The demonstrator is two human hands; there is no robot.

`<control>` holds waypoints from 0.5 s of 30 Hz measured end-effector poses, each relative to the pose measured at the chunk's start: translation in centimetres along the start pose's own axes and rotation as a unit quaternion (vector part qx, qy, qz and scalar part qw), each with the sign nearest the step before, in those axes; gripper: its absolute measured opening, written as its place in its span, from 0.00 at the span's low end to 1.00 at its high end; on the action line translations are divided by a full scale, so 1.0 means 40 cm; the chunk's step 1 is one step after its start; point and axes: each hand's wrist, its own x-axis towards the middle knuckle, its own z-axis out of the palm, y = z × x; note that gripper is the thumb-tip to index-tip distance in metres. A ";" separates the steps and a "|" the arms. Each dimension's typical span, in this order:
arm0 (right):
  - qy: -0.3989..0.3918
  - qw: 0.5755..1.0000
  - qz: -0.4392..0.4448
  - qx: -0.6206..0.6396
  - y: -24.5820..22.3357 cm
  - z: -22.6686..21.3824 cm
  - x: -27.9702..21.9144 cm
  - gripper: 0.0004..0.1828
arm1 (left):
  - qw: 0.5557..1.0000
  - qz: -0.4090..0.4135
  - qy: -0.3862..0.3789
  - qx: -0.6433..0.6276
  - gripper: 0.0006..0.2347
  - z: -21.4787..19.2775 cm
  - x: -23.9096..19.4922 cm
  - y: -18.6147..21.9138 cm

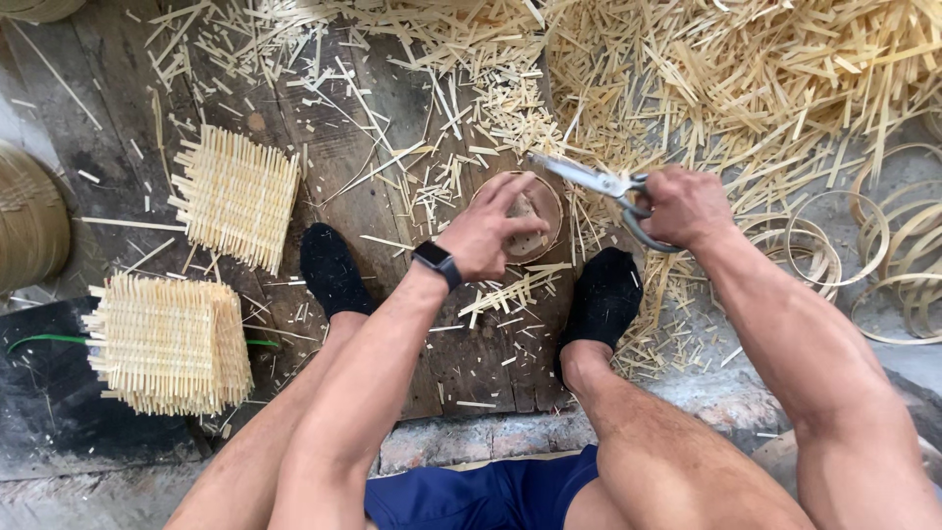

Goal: The person sits on the floor and repeatedly assembles small round bamboo baskets by placing a woven bamboo mat over a circular mold, wrapping a bamboo ring around the edge, and trimming excess material with shears. Finished baskets are stacked nearby.

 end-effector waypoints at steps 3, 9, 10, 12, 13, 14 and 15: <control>-0.015 0.995 0.094 0.028 0.023 0.012 -0.018 0.20 | 0.964 -0.127 0.191 -0.133 0.26 0.017 -0.011 -0.016; 0.320 0.930 0.163 -0.081 -0.016 0.000 -0.046 0.29 | 0.843 -0.381 0.199 -0.324 0.11 0.068 0.047 -0.066; 0.214 0.953 0.183 0.114 -0.038 -0.005 -0.046 0.22 | 0.831 -0.368 0.198 -0.368 0.11 0.076 0.058 -0.069; 0.042 0.920 0.158 0.356 -0.091 -0.012 -0.040 0.19 | 0.845 -0.264 0.201 -0.419 0.11 0.089 0.070 -0.074; -0.014 0.907 0.119 0.404 -0.118 -0.014 -0.035 0.22 | 0.847 -0.211 0.201 -0.444 0.11 0.096 0.078 -0.073; -0.007 0.871 0.058 0.487 -0.145 -0.012 -0.031 0.20 | 0.846 -0.219 0.192 -0.446 0.11 0.105 0.079 -0.072; 0.001 0.825 -0.003 0.565 -0.167 -0.010 -0.027 0.18 | 0.845 -0.227 0.183 -0.448 0.11 0.115 0.083 -0.070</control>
